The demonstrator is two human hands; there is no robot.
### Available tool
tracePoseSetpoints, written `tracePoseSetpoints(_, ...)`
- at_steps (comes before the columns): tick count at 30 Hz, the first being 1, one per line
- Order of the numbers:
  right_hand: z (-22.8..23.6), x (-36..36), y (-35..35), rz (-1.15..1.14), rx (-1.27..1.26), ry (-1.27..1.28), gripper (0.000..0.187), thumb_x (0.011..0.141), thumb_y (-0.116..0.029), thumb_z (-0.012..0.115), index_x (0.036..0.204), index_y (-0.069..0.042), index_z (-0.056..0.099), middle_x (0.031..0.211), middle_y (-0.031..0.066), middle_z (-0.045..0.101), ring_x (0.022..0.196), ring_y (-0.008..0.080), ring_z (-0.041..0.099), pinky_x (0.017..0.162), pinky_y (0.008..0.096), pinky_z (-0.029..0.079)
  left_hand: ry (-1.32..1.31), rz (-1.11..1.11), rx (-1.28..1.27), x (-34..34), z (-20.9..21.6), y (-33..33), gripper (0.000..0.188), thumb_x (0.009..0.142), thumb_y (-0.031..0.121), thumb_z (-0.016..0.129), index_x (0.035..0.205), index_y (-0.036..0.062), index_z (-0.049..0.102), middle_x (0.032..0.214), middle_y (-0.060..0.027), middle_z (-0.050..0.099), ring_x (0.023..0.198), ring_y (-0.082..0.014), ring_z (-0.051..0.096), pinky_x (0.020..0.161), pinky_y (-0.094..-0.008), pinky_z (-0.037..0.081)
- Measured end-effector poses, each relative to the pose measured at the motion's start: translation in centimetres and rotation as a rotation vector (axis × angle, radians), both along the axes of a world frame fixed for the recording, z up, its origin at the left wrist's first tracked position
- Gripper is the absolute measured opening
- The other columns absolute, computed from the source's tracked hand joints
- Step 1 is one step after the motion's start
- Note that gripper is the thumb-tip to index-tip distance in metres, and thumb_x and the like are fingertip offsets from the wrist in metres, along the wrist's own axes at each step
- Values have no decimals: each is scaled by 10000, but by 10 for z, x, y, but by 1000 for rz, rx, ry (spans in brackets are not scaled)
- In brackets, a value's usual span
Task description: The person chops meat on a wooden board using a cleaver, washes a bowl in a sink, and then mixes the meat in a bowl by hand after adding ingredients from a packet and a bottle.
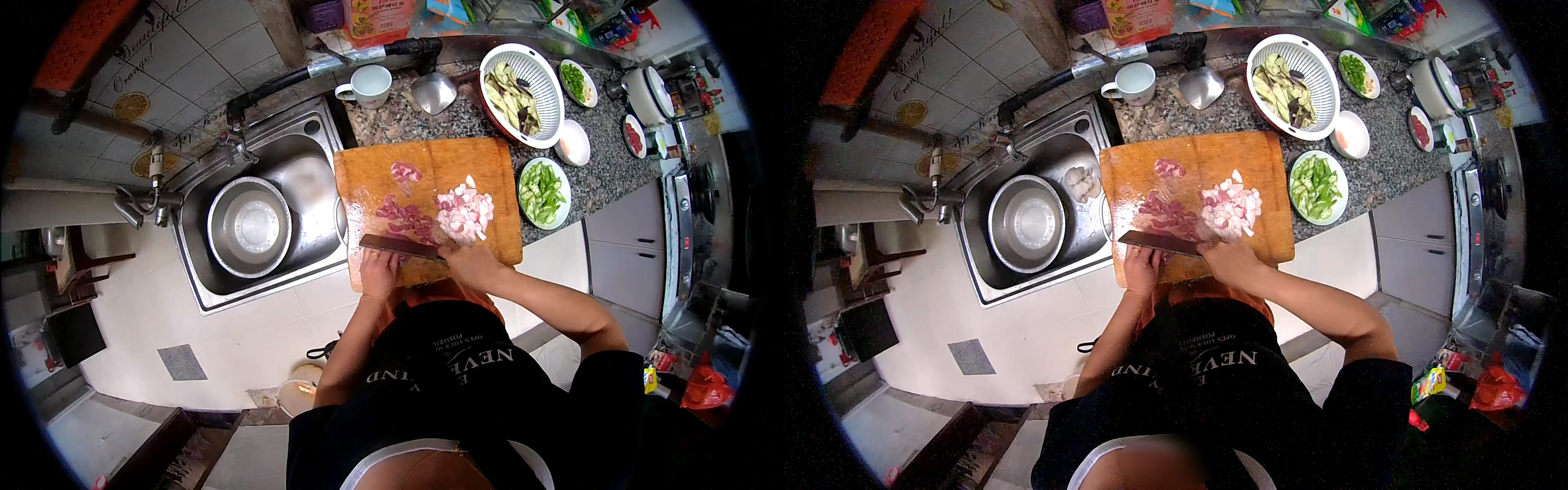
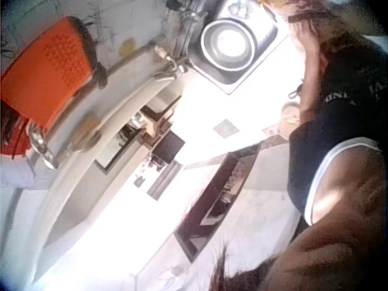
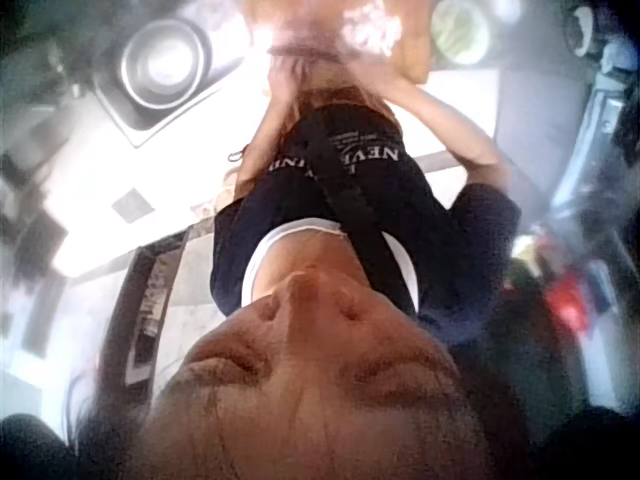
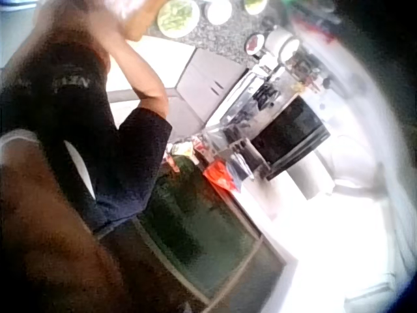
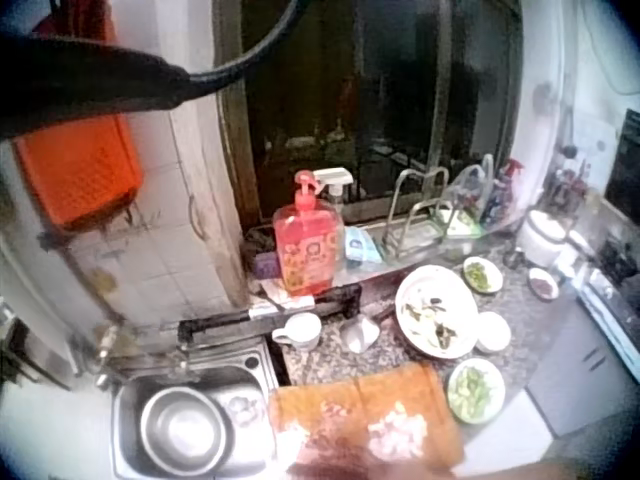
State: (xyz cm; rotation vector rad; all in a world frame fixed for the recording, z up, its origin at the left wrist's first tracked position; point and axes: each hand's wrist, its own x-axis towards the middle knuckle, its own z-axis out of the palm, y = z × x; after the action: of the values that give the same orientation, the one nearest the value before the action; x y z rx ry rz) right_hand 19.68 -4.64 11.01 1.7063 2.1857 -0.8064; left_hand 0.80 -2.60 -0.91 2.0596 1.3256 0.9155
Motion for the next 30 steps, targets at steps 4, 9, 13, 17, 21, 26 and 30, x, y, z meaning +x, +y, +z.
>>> tracePoseSetpoints(4,-24,-21,10,-72,49,135,177,761,-133,429,884,-56,530,717,157,599,683,327,600,568,429,475,22,-11,-76,-3,3,-2,171,675,47,597,846,27,593,847,-144,563,842,-316,513,717,-376,422)
tracePoseSetpoints(9,-38,-57,54,-25,79,207,198,761,-130,429,930,-52,498,739,178,592,718,331,592,586,434,466,129,-27,-164,-5,-2,-3,142,679,37,590,821,44,591,834,-118,562,820,-287,513,716,-346,434)
tracePoseSetpoints(13,-15,-16,45,-154,107,168,239,755,-117,426,973,-60,509,742,178,592,702,337,591,580,441,460,-29,7,57,5,8,1,101,678,43,616,773,27,585,839,-109,566,797,-277,502,714,-340,418)
tracePoseSetpoints(17,10,3,11,-17,27,78,224,770,-117,414,966,-49,498,777,165,599,726,327,593,606,435,465,62,31,-42,2,4,-4,105,689,48,612,791,31,599,855,-127,564,819,-296,505,738,-346,414)
tracePoseSetpoints(21,-9,-2,4,-57,-71,96,227,764,-112,412,967,-56,500,788,162,597,759,315,591,612,433,466,30,6,12,1,-3,-5,135,688,44,604,821,25,598,861,-135,570,838,-309,517,745,-360,417)
tracePoseSetpoints(26,-56,-43,34,-73,199,323,237,742,-104,445,956,-44,527,728,179,585,670,350,577,597,438,459,55,-37,-78,-1,4,-3,134,699,42,593,832,35,596,857,-119,573,832,-282,526,737,-338,430)
tracePoseSetpoints(30,-24,-36,61,-67,116,223,210,761,-137,464,939,-51,535,725,187,580,673,354,574,600,441,459,-41,-34,5,2,13,0,125,704,30,592,829,24,591,849,-109,565,817,-270,526,734,-331,426)
